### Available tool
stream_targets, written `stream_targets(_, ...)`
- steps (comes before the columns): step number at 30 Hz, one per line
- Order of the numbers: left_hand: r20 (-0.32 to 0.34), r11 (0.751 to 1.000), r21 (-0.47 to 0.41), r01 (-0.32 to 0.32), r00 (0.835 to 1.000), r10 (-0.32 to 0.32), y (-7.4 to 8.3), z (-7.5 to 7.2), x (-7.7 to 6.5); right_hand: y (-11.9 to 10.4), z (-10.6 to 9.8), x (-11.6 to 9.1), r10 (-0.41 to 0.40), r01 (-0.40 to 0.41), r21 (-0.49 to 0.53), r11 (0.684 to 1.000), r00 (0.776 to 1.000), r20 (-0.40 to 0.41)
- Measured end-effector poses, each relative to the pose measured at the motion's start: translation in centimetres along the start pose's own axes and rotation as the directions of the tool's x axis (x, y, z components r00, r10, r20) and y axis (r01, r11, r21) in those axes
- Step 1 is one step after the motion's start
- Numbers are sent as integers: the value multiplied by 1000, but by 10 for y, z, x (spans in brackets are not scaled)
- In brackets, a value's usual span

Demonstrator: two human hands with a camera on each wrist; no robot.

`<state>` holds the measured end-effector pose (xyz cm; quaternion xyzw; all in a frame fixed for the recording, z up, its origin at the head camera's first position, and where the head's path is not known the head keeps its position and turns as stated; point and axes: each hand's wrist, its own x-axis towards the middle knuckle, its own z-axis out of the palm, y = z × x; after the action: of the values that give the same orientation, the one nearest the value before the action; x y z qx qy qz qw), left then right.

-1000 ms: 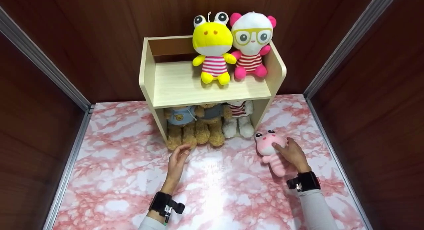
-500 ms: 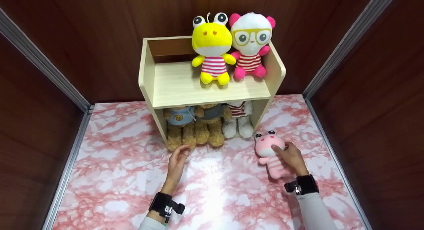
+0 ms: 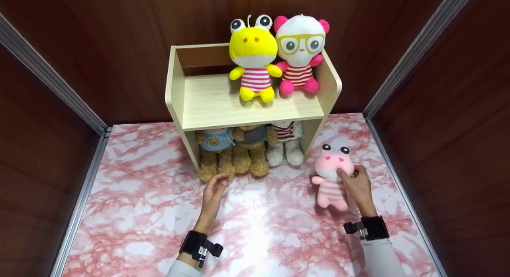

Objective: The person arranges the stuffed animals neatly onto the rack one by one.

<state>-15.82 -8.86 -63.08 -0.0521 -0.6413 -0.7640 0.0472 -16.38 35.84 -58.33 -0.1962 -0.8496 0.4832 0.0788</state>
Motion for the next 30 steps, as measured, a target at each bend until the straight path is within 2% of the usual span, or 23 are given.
stream_targets(4,-2,1000,7,-5,1000,5,3,3,0,-13,2,-8,-12,12,128,992,1000,-2)
stream_targets(7,2,1000,-1,-12,1000,12,5,7,0,-23,5,-15,-32,26,242,970,999,19)
stream_targets(11,25,999,-22,-41,999,42,6,11,-1,-35,10,-23,-85,74,314,947,996,19)
stream_targets(14,46,998,-22,-61,997,62,7,16,-2,-45,14,-29,-121,107,346,932,992,18)
stream_targets(20,63,999,-9,-50,997,51,10,23,-1,-63,17,-43,-181,147,395,907,982,48)
stream_targets(27,92,999,-13,-52,994,53,15,31,0,-78,24,-54,-244,198,393,898,967,70)
stream_targets(30,106,998,-25,-58,993,61,16,37,-1,-84,31,-57,-281,232,405,885,957,67)
